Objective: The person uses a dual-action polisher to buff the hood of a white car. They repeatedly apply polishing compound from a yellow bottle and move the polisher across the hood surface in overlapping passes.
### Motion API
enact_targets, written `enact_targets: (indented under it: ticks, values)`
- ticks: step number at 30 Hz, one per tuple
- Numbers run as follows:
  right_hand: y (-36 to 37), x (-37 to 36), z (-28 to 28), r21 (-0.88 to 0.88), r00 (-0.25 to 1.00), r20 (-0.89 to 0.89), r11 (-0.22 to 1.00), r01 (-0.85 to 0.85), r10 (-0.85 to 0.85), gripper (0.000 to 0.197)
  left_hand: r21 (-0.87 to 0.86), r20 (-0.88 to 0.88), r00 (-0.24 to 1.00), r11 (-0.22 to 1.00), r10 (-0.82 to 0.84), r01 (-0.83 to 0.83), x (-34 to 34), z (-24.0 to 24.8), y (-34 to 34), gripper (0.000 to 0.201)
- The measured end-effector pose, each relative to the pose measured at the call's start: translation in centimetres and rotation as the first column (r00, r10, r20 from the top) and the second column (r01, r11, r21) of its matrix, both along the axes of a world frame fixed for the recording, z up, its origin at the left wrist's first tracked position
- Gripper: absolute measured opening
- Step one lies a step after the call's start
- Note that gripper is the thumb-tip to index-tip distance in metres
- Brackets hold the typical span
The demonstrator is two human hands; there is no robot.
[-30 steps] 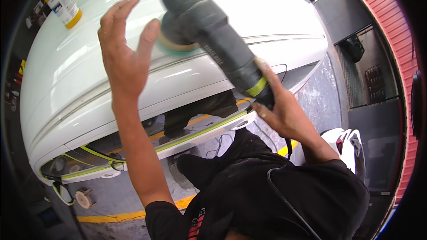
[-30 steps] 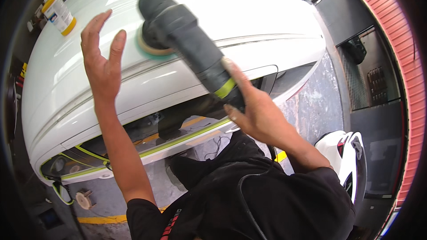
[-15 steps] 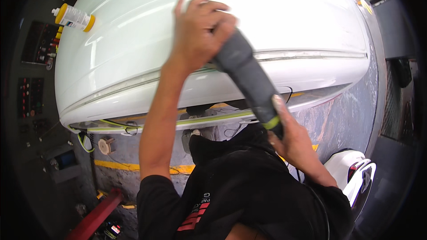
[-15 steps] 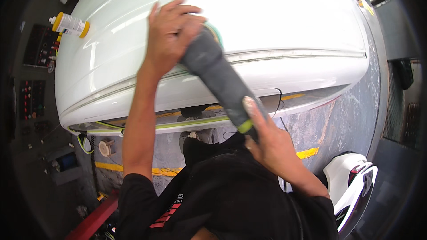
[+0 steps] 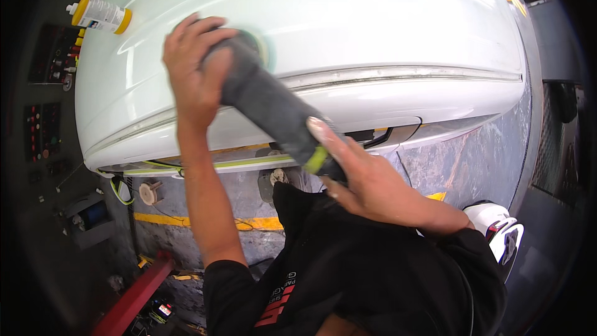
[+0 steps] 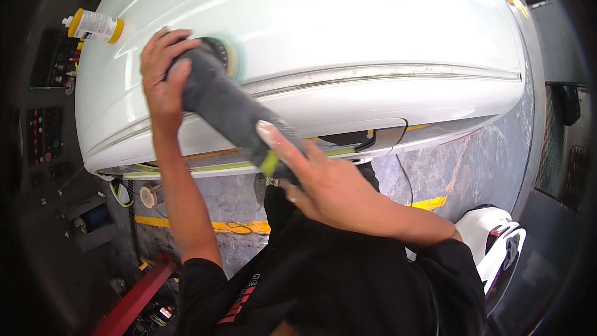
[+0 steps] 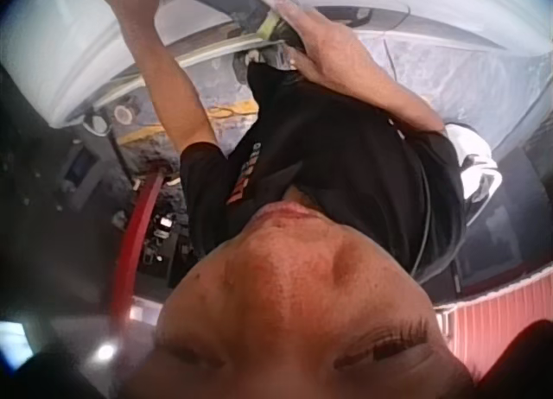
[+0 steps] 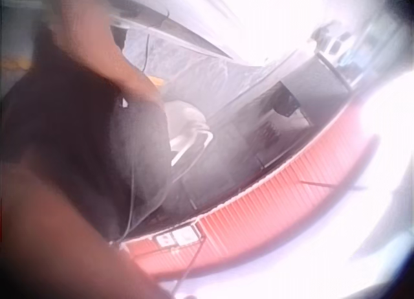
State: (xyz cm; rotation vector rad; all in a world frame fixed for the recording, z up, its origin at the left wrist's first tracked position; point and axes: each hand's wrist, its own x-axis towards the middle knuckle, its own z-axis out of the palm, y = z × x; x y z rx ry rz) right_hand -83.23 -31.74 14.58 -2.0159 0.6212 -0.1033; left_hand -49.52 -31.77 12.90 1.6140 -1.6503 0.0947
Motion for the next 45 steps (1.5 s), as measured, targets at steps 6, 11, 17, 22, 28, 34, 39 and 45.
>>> enact_targets:
  ticks: [6,11,17,22,28,34,39,45]
  values:
    - [1.9,5.5,-2.5,0.205,0.962,0.232,0.959,-0.193,0.144,0.087,0.110,-0.035,0.979,0.974,0.201,-0.196,7.8,0.9,6.8,0.040]
    - [1.0,0.1,-2.3,0.223,0.973,0.225,0.969,-0.104,0.052,0.085,0.118,-0.024,0.988,0.982,0.151,-0.147,2.3,0.7,4.0,0.039]
    - [-0.8,-8.6,-1.1,0.322,0.993,0.090,0.946,0.044,-0.077,0.084,0.102,-0.024,1.000,0.995,0.017,-0.014,-6.3,0.5,-1.5,0.037]
    - [-1.0,-14.7,-0.8,0.310,0.973,-0.005,0.925,0.220,-0.229,0.083,0.098,0.027,0.988,0.984,-0.149,0.146,-12.1,0.6,-7.6,0.035]
    - [-0.5,-21.2,-2.2,0.239,0.818,-0.043,0.789,0.565,-0.573,0.086,-0.010,0.008,0.969,0.969,-0.248,0.248,-21.9,-0.4,-15.4,0.026]
    - [-1.1,-26.7,-1.1,0.423,0.590,-0.068,0.513,0.747,-0.804,0.087,0.071,0.041,0.909,0.908,-0.416,0.412,-32.1,-0.4,-22.4,0.027]
    - [-3.8,-30.9,-0.9,0.315,0.583,-0.126,0.525,0.791,-0.803,0.076,0.092,0.022,0.831,0.829,-0.555,0.551,-37.9,-0.8,-28.0,0.028]
    - [-6.2,-37.5,-0.6,0.319,0.433,-0.107,0.382,0.867,-0.895,0.077,0.117,0.051,0.719,0.719,-0.694,0.685,-49.1,-0.7,-34.5,0.033]
